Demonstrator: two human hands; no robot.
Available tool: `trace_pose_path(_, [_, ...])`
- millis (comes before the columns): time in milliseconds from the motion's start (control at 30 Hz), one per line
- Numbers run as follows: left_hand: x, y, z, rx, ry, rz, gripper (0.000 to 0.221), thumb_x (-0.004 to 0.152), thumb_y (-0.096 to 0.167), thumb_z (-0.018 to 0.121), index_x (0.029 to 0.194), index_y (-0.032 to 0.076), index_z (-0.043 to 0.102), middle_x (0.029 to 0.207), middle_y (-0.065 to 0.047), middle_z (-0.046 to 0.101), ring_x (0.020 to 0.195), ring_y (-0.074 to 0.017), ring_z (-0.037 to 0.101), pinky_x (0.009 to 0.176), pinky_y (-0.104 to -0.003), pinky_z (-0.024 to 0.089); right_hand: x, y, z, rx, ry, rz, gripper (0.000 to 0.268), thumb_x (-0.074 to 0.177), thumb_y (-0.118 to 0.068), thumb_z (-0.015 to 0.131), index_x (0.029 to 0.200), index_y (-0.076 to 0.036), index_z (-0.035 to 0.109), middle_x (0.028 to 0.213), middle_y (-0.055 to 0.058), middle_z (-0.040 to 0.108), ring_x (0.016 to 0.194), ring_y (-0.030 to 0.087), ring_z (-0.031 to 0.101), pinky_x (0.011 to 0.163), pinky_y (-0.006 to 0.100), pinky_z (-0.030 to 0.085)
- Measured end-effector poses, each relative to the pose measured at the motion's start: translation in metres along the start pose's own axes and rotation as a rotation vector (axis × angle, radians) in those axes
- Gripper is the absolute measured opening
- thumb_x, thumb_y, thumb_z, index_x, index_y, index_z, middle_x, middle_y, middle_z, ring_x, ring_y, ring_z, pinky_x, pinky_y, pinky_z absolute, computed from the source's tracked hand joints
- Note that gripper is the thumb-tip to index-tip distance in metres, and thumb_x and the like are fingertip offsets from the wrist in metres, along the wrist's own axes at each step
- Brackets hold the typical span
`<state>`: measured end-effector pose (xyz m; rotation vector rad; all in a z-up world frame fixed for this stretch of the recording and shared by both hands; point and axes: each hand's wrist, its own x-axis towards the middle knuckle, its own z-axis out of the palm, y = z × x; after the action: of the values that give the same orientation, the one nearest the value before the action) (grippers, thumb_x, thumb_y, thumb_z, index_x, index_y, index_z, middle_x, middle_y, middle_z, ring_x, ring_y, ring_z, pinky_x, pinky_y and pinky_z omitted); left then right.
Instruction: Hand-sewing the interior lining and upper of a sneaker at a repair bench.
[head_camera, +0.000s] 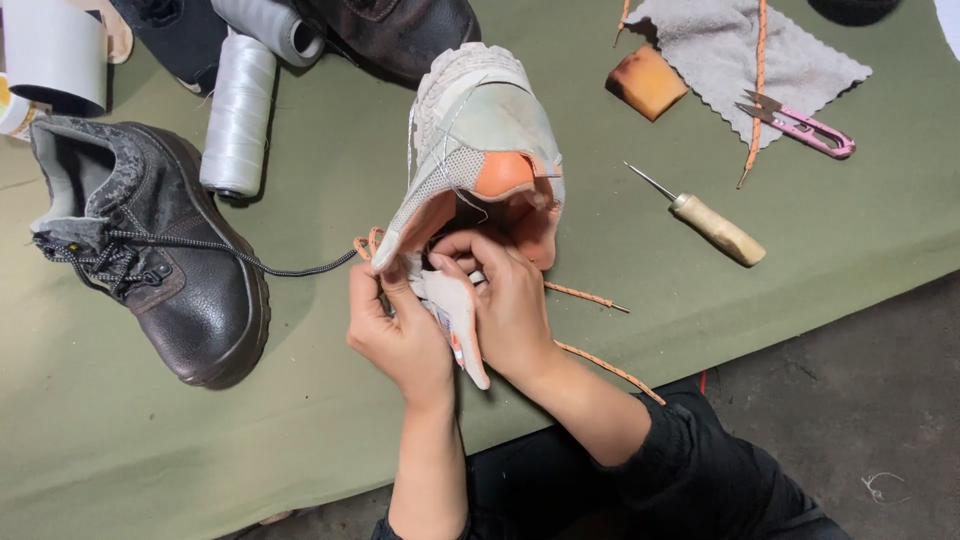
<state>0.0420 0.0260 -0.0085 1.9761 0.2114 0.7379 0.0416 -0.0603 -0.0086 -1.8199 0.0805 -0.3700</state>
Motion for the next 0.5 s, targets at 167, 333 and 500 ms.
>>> trace_pose_path(167, [0.000, 0.003, 0.000, -0.010, -0.007, 0.026, 0.031, 0.110, 0.022, 0.056, 0.082, 0.010, 0.061, 0.066, -0.011, 0.056, 0.068, -0.0148, 0.050, 0.075, -0.037, 0.054, 0.004, -0.009, -0.005, 0.188, -0.017, 0.158, 0.008, 0.096, -0.021, 0.071, 0.098, -0.014, 0.074, 0.073, 0.006, 0.077, 0.069, 0.018, 0.065, 0.072, 0.035, 0.055])
trace_pose_path(333, [-0.002, 0.002, 0.000, -0.014, -0.006, 0.018, 0.031, 0.109, 0.022, 0.057, 0.081, 0.010, 0.062, 0.066, -0.009, 0.057, 0.068, -0.0144, 0.050, 0.075, -0.036, 0.054, 0.004, -0.003, -0.005, 0.199, -0.031, 0.172, 0.011, 0.097, -0.024, 0.070, 0.096, -0.014, 0.074, 0.072, 0.004, 0.076, 0.065, 0.013, 0.062, 0.069, 0.030, 0.055])
trace_pose_path(500, [0.000, 0.009, 0.000, -0.013, 0.018, 0.008, 0.032, 0.110, 0.023, 0.055, 0.082, 0.009, 0.061, 0.066, -0.010, 0.054, 0.070, -0.0134, 0.048, 0.076, -0.036, 0.053, 0.003, 0.001, -0.003, 0.066, -0.022, 0.033, 0.010, 0.096, -0.024, 0.071, 0.096, -0.014, 0.073, 0.075, 0.007, 0.076, 0.076, 0.033, 0.072, 0.073, 0.040, 0.056])
